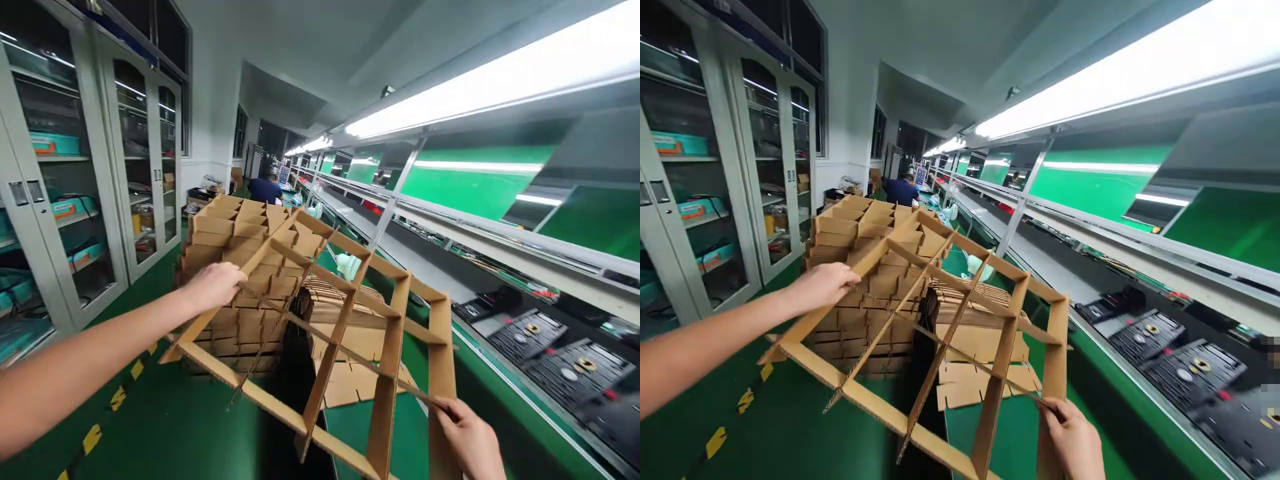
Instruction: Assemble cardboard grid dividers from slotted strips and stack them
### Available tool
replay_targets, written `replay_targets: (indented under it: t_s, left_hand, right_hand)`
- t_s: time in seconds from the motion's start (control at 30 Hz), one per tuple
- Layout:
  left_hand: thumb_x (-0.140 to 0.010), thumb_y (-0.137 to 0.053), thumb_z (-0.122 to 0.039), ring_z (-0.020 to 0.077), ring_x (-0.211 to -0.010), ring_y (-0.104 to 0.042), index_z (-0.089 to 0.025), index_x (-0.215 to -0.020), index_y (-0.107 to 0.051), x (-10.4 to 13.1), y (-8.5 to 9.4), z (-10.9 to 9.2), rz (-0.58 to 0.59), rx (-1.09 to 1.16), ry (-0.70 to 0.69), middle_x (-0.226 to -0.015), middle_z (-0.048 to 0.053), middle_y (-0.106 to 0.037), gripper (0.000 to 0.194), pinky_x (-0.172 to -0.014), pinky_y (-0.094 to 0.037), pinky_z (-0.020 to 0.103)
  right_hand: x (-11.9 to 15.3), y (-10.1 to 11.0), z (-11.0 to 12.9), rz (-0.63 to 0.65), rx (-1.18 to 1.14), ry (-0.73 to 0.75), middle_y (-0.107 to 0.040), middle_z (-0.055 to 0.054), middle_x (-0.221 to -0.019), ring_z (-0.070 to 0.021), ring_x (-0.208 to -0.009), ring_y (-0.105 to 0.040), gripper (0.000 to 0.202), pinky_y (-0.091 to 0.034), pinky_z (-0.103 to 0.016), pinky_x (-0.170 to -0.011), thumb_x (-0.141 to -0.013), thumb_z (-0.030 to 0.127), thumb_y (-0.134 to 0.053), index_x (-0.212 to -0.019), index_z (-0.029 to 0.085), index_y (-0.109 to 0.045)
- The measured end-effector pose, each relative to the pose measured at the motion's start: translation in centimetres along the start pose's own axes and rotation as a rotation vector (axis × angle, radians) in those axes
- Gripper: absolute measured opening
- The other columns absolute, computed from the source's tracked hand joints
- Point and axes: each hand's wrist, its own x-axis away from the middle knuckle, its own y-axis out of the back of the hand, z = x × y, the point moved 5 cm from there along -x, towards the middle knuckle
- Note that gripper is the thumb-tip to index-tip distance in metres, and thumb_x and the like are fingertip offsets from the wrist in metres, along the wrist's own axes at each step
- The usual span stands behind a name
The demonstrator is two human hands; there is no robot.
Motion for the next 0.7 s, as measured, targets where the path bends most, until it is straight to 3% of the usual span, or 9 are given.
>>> replay_targets:
  t_s: [0.17, 0.3, 0.4, 0.53, 0.7]
  left_hand:
    - [-0.076, -0.052, -0.022, 0.0265, -0.101, -0.062, -0.02, -0.112, -0.07, -7.2, 4.0, 11.9, -0.01, -0.016, 0.18, -0.103, 0.006, -0.07, 0.04, -0.091, -0.043, 0.034]
    - [-0.077, -0.051, -0.025, 0.0242, -0.099, -0.061, -0.019, -0.113, -0.07, -12.4, 6.1, 19.2, -0.016, -0.018, 0.303, -0.097, 0.003, -0.07, 0.041, -0.092, -0.04, 0.031]
    - [-0.077, -0.053, -0.028, 0.0228, -0.098, -0.06, -0.018, -0.114, -0.069, -15.8, 6.4, 23.5, -0.03, -0.039, 0.364, -0.096, 0.002, -0.07, 0.041, -0.091, -0.039, 0.03]
    - [-0.075, -0.059, -0.032, 0.0208, -0.094, -0.061, -0.018, -0.112, -0.07, -20.2, 6.0, 28.2, -0.02, -0.115, 0.423, -0.095, 0.002, -0.07, 0.041, -0.084, -0.041, 0.025]
    - [-0.076, -0.063, -0.03, 0.0172, -0.083, -0.061, -0.019, -0.109, -0.071, -25.4, 5.0, 32.0, 0.016, -0.135, 0.528, -0.092, 0.001, -0.071, 0.036, -0.078, -0.041, 0.023]
  right_hand:
    - [-14.4, -0.1, 14.2, -0.066, -0.032, 0.148, -0.074, -0.002, -0.083, -0.0229, -0.073, -0.067, 0.034, -0.048, -0.029, -0.059, -0.064, 0.05, -0.053, -0.075, 0.027, -0.076]
    - [-24.9, -1.5, 23.6, -0.046, -0.025, 0.248, -0.071, -0.003, -0.069, -0.0205, -0.064, -0.063, 0.035, -0.04, -0.027, -0.052, -0.063, 0.051, -0.061, -0.078, 0.024, -0.077]
    - [-32.0, -3.4, 29.2, -0.024, -0.02, 0.36, -0.071, -0.003, -0.068, -0.0183, -0.063, -0.061, 0.033, -0.038, -0.025, -0.052, -0.065, 0.049, -0.065, -0.079, 0.021, -0.077]
    - [-40.6, -6.6, 35.1, 0.002, -0.015, 0.481, -0.069, -0.002, -0.064, -0.0159, -0.06, -0.059, 0.034, -0.037, -0.024, -0.051, -0.066, 0.049, -0.069, -0.079, 0.018, -0.076]
    - [-49.2, -11.3, 41.1, 0.078, -0.03, 0.491, -0.067, 0.0, -0.063, -0.0151, -0.061, -0.059, 0.023, -0.039, -0.024, -0.053, -0.067, 0.04, -0.074, -0.077, 0.02, -0.076]
